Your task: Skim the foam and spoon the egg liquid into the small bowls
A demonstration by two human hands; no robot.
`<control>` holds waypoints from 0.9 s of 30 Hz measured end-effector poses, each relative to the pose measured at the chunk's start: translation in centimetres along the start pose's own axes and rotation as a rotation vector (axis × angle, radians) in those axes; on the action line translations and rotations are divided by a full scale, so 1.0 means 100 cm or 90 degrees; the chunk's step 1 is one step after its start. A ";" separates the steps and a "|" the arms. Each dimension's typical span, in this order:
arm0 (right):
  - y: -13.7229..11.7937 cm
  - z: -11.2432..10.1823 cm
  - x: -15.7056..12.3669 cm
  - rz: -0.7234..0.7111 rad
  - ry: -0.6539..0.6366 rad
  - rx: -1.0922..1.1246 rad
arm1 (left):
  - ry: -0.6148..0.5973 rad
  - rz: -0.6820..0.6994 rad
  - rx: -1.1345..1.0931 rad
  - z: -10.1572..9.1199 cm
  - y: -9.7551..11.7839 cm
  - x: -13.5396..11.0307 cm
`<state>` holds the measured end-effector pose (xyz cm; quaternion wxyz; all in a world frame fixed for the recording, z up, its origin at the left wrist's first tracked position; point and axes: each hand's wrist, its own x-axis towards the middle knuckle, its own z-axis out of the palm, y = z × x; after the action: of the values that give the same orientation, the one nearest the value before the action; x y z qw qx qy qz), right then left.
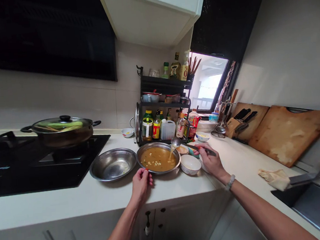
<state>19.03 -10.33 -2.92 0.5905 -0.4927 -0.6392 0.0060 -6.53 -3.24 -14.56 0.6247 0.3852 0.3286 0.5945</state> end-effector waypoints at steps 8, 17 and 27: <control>0.010 -0.004 -0.002 -0.043 0.029 -0.071 | 0.001 0.007 -0.001 0.000 0.000 0.000; 0.075 -0.041 0.030 0.309 0.195 -0.226 | 0.003 0.006 -0.008 -0.001 -0.003 0.003; 0.108 -0.041 0.029 0.450 0.356 -0.051 | 0.002 -0.003 0.000 -0.002 -0.004 0.004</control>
<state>29.40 -5.24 -5.86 0.6827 -0.6856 -0.2478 0.0494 -6.52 -2.86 -14.96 0.6256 0.3835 0.3307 0.5934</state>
